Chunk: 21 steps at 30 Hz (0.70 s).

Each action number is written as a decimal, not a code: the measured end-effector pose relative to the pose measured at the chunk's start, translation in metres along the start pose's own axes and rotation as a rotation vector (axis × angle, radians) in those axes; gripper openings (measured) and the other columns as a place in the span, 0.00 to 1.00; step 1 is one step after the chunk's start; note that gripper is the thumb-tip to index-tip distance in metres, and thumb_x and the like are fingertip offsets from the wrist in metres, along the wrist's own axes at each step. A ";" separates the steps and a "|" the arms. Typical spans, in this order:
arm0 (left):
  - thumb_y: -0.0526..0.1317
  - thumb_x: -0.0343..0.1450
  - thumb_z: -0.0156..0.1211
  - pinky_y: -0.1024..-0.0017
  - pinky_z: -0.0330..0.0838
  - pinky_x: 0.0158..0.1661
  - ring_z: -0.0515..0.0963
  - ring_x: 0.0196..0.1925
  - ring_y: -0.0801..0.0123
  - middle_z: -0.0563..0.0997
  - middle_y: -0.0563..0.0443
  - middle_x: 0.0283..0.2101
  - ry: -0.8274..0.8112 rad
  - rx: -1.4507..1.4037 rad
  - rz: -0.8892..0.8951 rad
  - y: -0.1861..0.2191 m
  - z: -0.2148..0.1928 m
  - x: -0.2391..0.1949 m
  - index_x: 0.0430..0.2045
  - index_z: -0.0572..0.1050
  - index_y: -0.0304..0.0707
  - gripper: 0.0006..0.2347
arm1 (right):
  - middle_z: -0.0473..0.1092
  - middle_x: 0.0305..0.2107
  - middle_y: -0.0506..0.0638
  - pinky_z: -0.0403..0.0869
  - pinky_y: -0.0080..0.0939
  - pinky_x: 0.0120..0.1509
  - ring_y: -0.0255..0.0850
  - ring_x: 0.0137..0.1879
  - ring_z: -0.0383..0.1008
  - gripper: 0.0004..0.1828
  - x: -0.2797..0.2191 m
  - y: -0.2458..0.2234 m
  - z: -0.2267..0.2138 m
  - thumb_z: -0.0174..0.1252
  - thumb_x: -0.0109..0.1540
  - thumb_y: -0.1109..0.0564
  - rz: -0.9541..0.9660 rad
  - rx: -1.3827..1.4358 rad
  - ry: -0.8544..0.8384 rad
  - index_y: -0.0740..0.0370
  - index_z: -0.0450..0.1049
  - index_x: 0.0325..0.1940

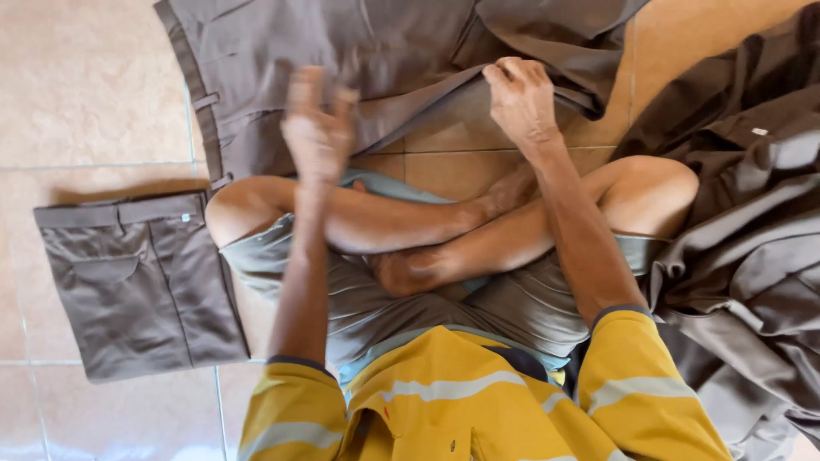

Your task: The person sits cross-legged on a tiled floor and folds a pair of brown trousers by hand. They smooth the fabric, fold the legs, and then fold the garment in half before placing it on a stack of similar trousers.

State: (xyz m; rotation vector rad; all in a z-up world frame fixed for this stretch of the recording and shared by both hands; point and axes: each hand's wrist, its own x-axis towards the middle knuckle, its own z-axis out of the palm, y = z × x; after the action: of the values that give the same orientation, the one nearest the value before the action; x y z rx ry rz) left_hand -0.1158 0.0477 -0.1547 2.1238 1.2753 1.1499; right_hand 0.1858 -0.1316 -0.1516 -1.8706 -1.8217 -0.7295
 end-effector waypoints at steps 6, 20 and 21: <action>0.48 0.70 0.74 0.47 0.79 0.42 0.68 0.75 0.48 0.53 0.45 0.79 -0.563 0.011 0.093 0.097 0.128 -0.055 0.75 0.47 0.53 0.42 | 0.73 0.42 0.50 0.73 0.45 0.49 0.48 0.40 0.73 0.14 0.009 -0.002 -0.025 0.57 0.53 0.64 0.013 0.078 0.057 0.59 0.75 0.42; 0.36 0.79 0.49 0.62 0.77 0.25 0.84 0.25 0.52 0.82 0.47 0.37 0.119 0.282 0.513 0.092 0.005 0.077 0.46 0.76 0.43 0.08 | 0.76 0.39 0.47 0.64 0.45 0.61 0.44 0.45 0.74 0.10 -0.011 0.020 0.017 0.59 0.49 0.57 0.097 0.020 0.018 0.56 0.81 0.33; 0.36 0.79 0.49 0.62 0.77 0.25 0.84 0.25 0.52 0.82 0.47 0.37 0.131 0.298 0.512 0.090 -0.009 0.089 0.46 0.76 0.43 0.08 | 0.76 0.39 0.47 0.64 0.45 0.61 0.44 0.45 0.74 0.10 -0.012 0.018 0.018 0.59 0.49 0.57 0.087 0.033 0.030 0.56 0.81 0.33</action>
State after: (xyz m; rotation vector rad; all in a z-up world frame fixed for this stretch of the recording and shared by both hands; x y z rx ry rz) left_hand -0.0544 0.0795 -0.0485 2.7438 1.0326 1.3864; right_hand 0.2053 -0.1300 -0.1719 -1.8954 -1.7122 -0.6891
